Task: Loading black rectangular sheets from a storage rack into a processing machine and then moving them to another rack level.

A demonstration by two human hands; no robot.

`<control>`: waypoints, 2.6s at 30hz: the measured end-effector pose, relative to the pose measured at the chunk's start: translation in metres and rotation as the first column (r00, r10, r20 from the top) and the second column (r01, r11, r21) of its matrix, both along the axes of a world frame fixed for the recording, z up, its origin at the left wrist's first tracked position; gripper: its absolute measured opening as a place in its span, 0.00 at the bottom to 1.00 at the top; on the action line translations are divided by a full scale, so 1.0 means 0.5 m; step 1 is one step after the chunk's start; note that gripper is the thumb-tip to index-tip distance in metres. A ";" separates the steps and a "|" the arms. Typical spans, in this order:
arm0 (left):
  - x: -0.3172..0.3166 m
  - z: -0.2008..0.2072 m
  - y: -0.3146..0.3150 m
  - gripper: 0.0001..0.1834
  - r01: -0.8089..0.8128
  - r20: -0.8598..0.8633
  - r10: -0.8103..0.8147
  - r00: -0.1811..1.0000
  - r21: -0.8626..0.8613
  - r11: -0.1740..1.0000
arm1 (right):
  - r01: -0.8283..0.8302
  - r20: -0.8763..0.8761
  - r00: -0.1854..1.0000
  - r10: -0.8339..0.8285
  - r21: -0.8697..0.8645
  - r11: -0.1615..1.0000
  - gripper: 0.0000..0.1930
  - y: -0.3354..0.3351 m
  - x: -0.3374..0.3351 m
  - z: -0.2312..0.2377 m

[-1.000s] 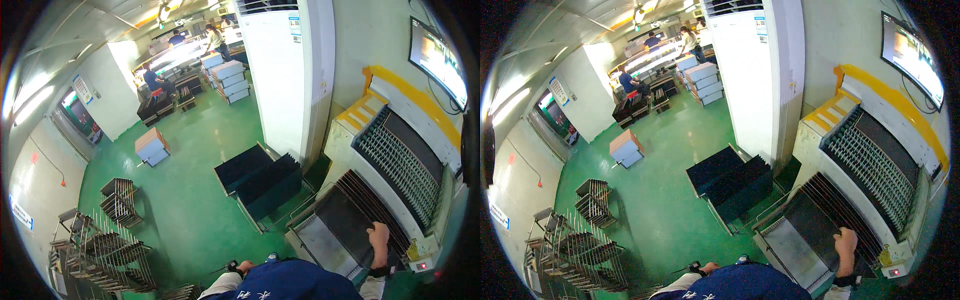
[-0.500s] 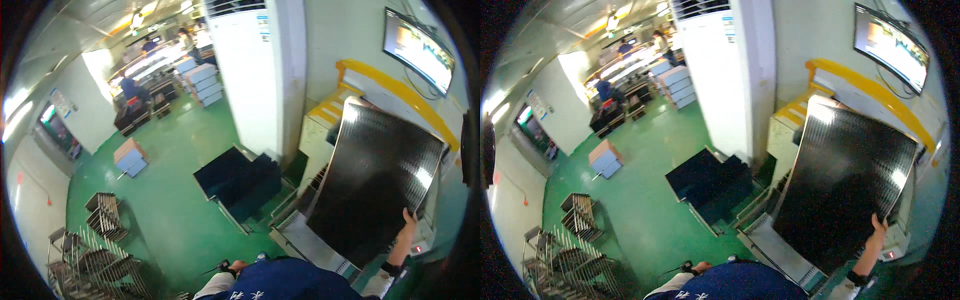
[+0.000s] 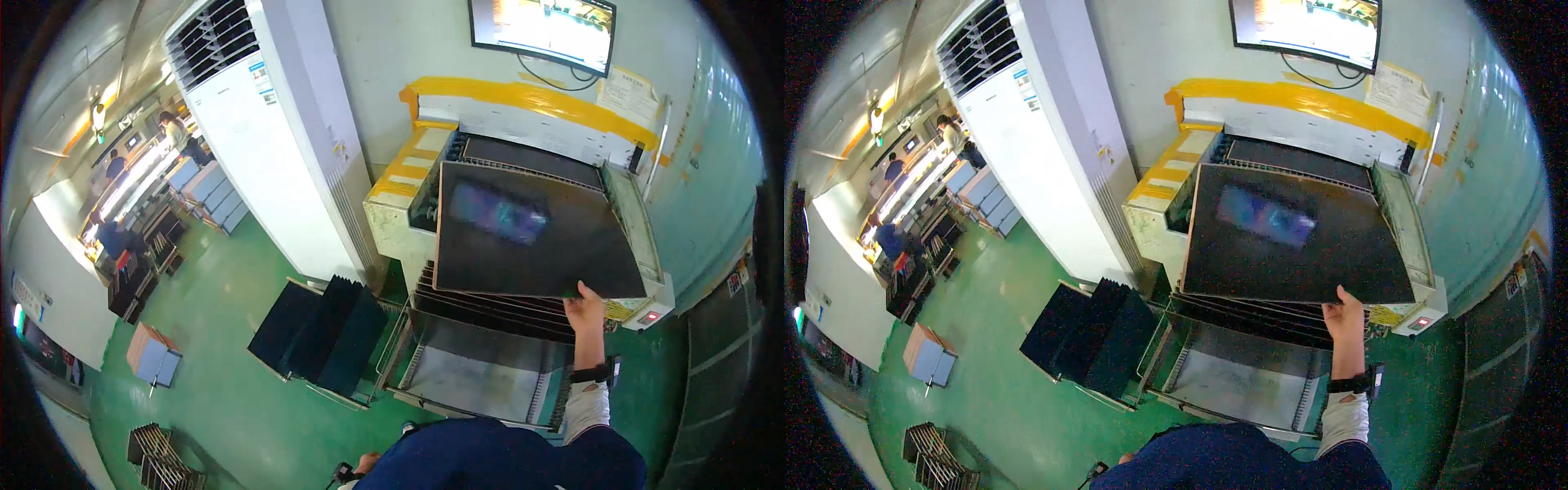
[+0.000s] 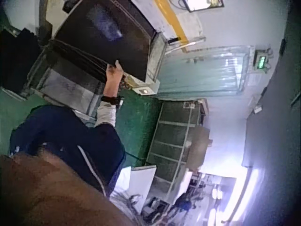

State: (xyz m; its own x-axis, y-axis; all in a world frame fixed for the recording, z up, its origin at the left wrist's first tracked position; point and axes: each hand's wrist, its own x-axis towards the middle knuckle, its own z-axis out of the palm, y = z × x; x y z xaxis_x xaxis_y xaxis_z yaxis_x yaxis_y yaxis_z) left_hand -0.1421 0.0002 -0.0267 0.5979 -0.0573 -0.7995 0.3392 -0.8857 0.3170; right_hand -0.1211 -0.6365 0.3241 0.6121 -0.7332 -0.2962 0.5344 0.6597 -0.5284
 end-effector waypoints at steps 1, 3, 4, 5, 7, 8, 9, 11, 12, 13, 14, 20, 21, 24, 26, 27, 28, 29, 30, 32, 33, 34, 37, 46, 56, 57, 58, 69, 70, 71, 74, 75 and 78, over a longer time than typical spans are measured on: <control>0.002 -0.014 0.000 0.15 0.031 0.011 -0.032 0.999 0.073 0.997 | 0.002 0.013 1.000 -0.002 -0.007 1.000 0.09 0.007 0.005 -0.005; 0.003 -0.022 0.003 0.15 0.019 0.026 -0.021 0.999 0.079 0.997 | -0.005 0.020 1.000 0.004 0.015 1.000 0.10 0.008 0.017 -0.026; 0.002 -0.026 0.002 0.15 -0.003 0.035 0.001 0.999 0.054 0.999 | -0.001 0.025 1.000 0.000 0.019 1.000 0.10 0.007 0.027 -0.033; 0.003 -0.025 -0.002 0.15 -0.012 0.041 0.011 0.999 0.024 1.000 | -0.007 -0.019 1.000 0.007 0.025 1.000 0.10 0.005 0.031 -0.038; 0.012 -0.026 -0.008 0.15 -0.022 0.052 0.022 0.998 -0.013 1.000 | -0.013 -0.011 1.000 0.013 0.008 1.000 0.11 0.011 0.046 -0.032; 0.015 -0.026 -0.010 0.15 -0.021 0.057 0.023 0.998 -0.025 0.999 | -0.002 -0.009 1.000 0.002 0.014 1.000 0.11 0.002 0.056 -0.041; 0.018 -0.026 -0.012 0.15 -0.015 0.061 0.017 0.998 -0.034 0.999 | -0.011 -0.010 1.000 0.011 0.011 1.000 0.08 -0.008 0.069 -0.054; 0.019 -0.027 -0.016 0.15 -0.018 0.066 0.021 0.998 -0.042 0.999 | 0.030 -0.022 0.999 -0.030 0.015 0.999 0.04 0.009 0.105 -0.023; 0.021 -0.027 -0.021 0.15 -0.019 0.070 0.022 0.997 -0.049 0.999 | 0.043 -0.019 0.999 -0.043 0.018 0.999 0.04 -0.006 0.113 -0.024; 0.026 -0.028 -0.028 0.16 -0.014 0.075 0.018 0.997 -0.055 0.998 | 0.016 -0.071 0.997 -0.013 0.040 0.999 0.05 -0.023 0.126 -0.038; 0.031 -0.028 -0.036 0.16 -0.007 0.079 0.011 0.997 -0.061 0.998 | -0.008 -0.122 0.992 0.016 0.065 0.998 0.05 -0.040 0.139 -0.053; 0.070 -0.025 -0.087 0.16 0.037 0.091 -0.030 0.995 -0.074 0.997 | 0.049 -0.071 0.997 -0.042 0.100 0.994 0.07 -0.122 0.209 -0.093; 0.078 -0.022 -0.097 0.16 0.037 0.096 -0.030 0.995 -0.073 0.997 | 0.049 -0.069 0.997 -0.041 0.108 0.993 0.07 -0.117 0.215 -0.086; 0.104 -0.013 -0.119 0.16 0.049 0.108 -0.040 0.993 -0.080 0.996 | -0.045 -0.121 0.991 0.056 0.091 0.995 0.08 -0.105 0.208 -0.068; 0.115 -0.008 -0.132 0.16 0.062 0.114 -0.052 0.992 -0.086 0.994 | -0.396 -0.158 0.899 0.409 0.111 0.912 0.11 -0.105 0.190 -0.078; 0.120 -0.005 -0.138 0.16 0.064 0.115 -0.054 0.992 -0.086 0.994 | -0.404 -0.248 0.871 0.423 0.126 0.906 0.15 -0.098 0.193 -0.083; 0.127 -0.003 -0.143 0.16 0.070 0.117 -0.059 0.991 -0.086 0.994 | -0.400 -0.245 0.874 0.420 0.129 0.907 0.15 -0.096 0.195 -0.084; 0.132 -0.001 -0.146 0.16 0.074 0.117 -0.064 0.991 -0.084 0.994 | -0.431 -0.235 0.861 0.451 0.134 0.892 0.16 -0.090 0.192 -0.081; 0.135 0.000 -0.151 0.16 0.080 0.117 -0.070 0.991 -0.084 0.993 | -0.461 -0.226 0.847 0.481 0.138 0.877 0.17 -0.089 0.188 -0.082; 0.141 0.003 -0.157 0.16 0.089 0.118 -0.079 0.990 -0.085 0.992 | -0.451 -0.207 0.858 0.470 0.134 0.882 0.17 -0.092 0.191 -0.097; 0.143 0.003 -0.161 0.16 0.093 0.117 -0.083 0.990 -0.084 0.992 | -0.420 -0.163 0.883 0.441 0.148 0.895 0.18 -0.091 0.192 -0.100; 0.146 0.004 -0.162 0.16 0.100 0.116 -0.090 0.989 -0.082 0.992 | -0.388 -0.119 0.905 0.408 0.164 0.907 0.18 -0.090 0.193 -0.101; 0.150 0.003 -0.166 0.16 0.110 0.116 -0.101 0.988 -0.077 0.991 | -0.387 -0.073 0.915 0.396 0.112 0.915 0.18 -0.096 0.203 -0.086; 0.155 -0.002 -0.166 0.16 0.104 0.120 -0.094 0.988 -0.081 0.991 | -0.463 -0.230 0.858 0.459 0.040 0.885 0.18 -0.098 0.207 -0.063; 0.087 -0.019 -0.097 0.16 0.065 0.103 -0.055 0.993 -0.090 0.994 | -0.604 -0.517 0.736 0.438 -0.207 0.770 0.13 0.043 0.150 -0.023; 0.076 -0.025 -0.082 0.16 0.058 0.099 -0.049 0.994 -0.094 0.994 | -0.675 -0.615 0.671 0.415 -0.274 0.685 0.12 0.063 0.142 -0.026; 0.064 -0.030 -0.067 0.16 0.053 0.094 -0.044 0.995 -0.095 0.994 | -0.744 -0.704 0.603 0.376 -0.324 0.585 0.12 0.078 0.133 -0.033; -0.002 -0.099 0.025 0.16 -0.004 0.052 0.010 0.999 -0.124 0.992 | -0.816 -0.778 0.566 -0.273 -0.576 -0.053 0.13 0.164 0.054 -0.100; -0.005 -0.105 0.029 0.16 -0.013 0.047 0.019 0.999 -0.128 0.992 | -0.815 -0.777 0.569 -0.269 -0.577 -0.060 0.13 0.165 0.050 -0.111; -0.006 -0.115 0.032 0.16 -0.018 0.045 0.025 0.999 -0.132 0.991 | -0.851 -0.800 0.517 -0.303 -0.519 -0.081 0.13 0.166 0.047 -0.121; -0.023 -0.167 0.071 0.16 -0.074 0.054 0.082 0.995 -0.145 0.987 | -0.917 -0.840 0.399 -0.367 -0.367 -0.158 0.14 0.176 0.063 -0.151; -0.027 -0.181 0.084 0.17 -0.103 0.059 0.113 0.992 -0.146 0.984 | -0.936 -0.852 0.351 -0.388 -0.306 -0.175 0.13 0.185 0.071 -0.151; -0.024 -0.148 0.091 0.17 -0.140 0.094 0.155 0.984 -0.149 0.979 | -0.938 -0.818 0.340 -0.464 -0.259 -0.231 0.13 0.195 0.079 -0.184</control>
State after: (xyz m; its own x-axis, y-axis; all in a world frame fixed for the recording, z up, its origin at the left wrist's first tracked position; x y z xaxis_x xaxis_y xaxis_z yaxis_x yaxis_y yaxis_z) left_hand -0.1542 0.0459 -0.1008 0.6879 -0.0700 -0.7225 0.4208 -0.7725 0.4755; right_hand -0.0818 -0.5388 0.2323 0.9161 -0.3683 -0.1584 -0.4007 -0.8523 -0.3361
